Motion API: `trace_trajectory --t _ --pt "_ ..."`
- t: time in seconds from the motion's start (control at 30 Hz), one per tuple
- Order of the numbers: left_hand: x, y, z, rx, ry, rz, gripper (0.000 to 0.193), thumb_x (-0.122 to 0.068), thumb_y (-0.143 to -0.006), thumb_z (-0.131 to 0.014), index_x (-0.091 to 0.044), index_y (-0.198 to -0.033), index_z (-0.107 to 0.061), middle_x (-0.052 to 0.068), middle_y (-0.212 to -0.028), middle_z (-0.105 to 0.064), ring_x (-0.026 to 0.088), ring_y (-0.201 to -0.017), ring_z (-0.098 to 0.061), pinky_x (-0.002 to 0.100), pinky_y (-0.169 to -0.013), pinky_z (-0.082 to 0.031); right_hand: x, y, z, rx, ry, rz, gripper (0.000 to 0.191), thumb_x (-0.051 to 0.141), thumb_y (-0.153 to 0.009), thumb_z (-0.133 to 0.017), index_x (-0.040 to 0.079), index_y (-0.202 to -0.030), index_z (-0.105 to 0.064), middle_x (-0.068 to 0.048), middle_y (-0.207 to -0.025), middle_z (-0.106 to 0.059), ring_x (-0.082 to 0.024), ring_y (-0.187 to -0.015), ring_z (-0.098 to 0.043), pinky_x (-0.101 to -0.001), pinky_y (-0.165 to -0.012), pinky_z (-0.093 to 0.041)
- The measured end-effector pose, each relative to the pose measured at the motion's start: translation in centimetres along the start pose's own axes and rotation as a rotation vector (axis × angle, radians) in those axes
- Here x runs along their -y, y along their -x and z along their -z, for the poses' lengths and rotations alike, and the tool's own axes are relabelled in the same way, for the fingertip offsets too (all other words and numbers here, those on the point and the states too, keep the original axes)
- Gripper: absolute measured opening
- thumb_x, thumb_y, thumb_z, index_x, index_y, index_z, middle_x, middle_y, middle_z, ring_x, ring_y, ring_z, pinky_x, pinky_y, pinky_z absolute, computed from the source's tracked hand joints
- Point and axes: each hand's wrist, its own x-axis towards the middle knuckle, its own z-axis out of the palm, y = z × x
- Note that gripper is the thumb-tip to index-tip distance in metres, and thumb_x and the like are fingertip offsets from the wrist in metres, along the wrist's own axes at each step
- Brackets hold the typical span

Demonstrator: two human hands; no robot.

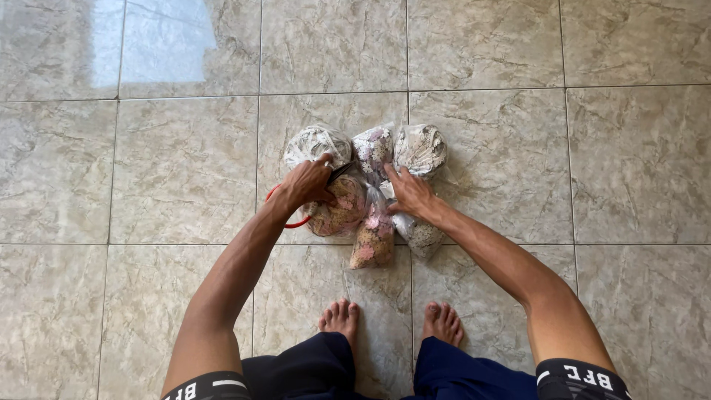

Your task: The person sits on the floor and uses scissors to cut open plastic bags filled with decorative paper craft pieces. They pull the pieces out of the bags, gather them into stacks, then carry the stacks across the workshop and pick up a flat stone slab while holding the pieces.

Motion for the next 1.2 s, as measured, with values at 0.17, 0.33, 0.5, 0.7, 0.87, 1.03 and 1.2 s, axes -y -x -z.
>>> trace_trajectory --t 0.17,0.33,0.5,0.7,0.87,1.03,1.2 --pt "0.1 -0.5 -1.3 -0.113 0.042 -0.068 0.064 -0.041 -0.067 -0.094 0.007 -0.103 -0.070 0.013 -0.119 -0.063 0.024 -0.074 -0.066 0.036 -0.069 -0.061 -0.7 0.8 -1.2 -0.034 0.045 0.000 0.094 0.026 -0.081 -0.086 0.002 -0.154 -0.033 -0.019 -0.105 -0.059 -0.028 -0.077 -0.065 -0.0370 -0.058 -0.062" --pt "0.2 -0.5 -2.0 -0.058 0.086 -0.063 0.048 -0.034 -0.076 -0.089 0.001 -0.098 -0.066 0.008 -0.097 -0.064 0.021 -0.069 -0.060 0.034 -0.062 -0.058 -1.0 2.3 -0.8 -0.078 -0.141 0.020 0.076 0.017 -0.084 -0.077 0.014 -0.150 -0.042 -0.010 -0.108 -0.059 -0.024 -0.074 -0.065 -0.0338 -0.058 -0.062" --pt "-0.3 -0.6 -1.7 -0.055 0.116 -0.124 0.051 -0.032 -0.078 -0.089 -0.004 -0.108 -0.061 0.005 -0.080 -0.063 0.020 -0.063 -0.059 0.036 -0.057 -0.057 -0.6 2.7 -0.7 0.032 -0.090 0.291 0.093 0.018 -0.071 -0.080 0.025 -0.155 -0.040 -0.010 -0.086 -0.051 -0.024 -0.060 -0.052 -0.0336 -0.044 -0.050" --pt "-2.3 -1.9 -1.5 0.024 -0.042 -0.096 0.115 -0.029 -0.064 -0.094 -0.026 -0.158 -0.029 0.007 -0.075 -0.065 0.021 -0.057 -0.062 0.035 -0.052 -0.056 0.3 3.5 -3.0 0.117 0.179 0.294 0.024 0.012 -0.110 -0.049 0.023 -0.124 -0.065 -0.005 -0.070 -0.051 -0.015 -0.052 -0.048 -0.0306 -0.039 -0.038" --pt "-3.5 -2.8 -1.0 0.140 -0.092 -0.138 0.115 -0.028 -0.070 -0.092 -0.029 -0.163 -0.025 0.007 -0.072 -0.068 0.023 -0.056 -0.062 0.037 -0.052 -0.057 -0.8 5.6 -1.5 -0.291 0.260 0.472 0.028 0.006 -0.106 -0.048 0.015 -0.125 -0.066 -0.020 -0.101 -0.062 -0.019 -0.058 -0.061 -0.0253 -0.036 -0.052" --pt "-4.7 -4.5 -0.6 0.162 -0.016 -0.095 0.126 -0.036 -0.063 -0.096 -0.028 -0.162 -0.020 0.009 -0.073 -0.071 0.023 -0.061 -0.063 0.034 -0.054 -0.054 -3.5 4.3 1.8 -0.415 0.373 0.287 0.043 -0.004 -0.095 -0.046 0.014 -0.129 -0.065 -0.034 -0.147 -0.047 -0.029 -0.069 -0.072 -0.0307 -0.050 -0.064" --pt "-6.2 -6.7 -0.4 0.268 -0.113 -0.072 0.114 -0.034 -0.069 -0.090 -0.042 -0.161 -0.023 0.012 -0.084 -0.071 0.025 -0.067 -0.070 0.035 -0.056 -0.061 -5.1 3.5 1.7 -0.337 0.342 0.207 0.044 -0.008 -0.095 -0.048 0.014 -0.129 -0.064 -0.035 -0.151 -0.044 -0.032 -0.075 -0.073 -0.0369 -0.056 -0.065"
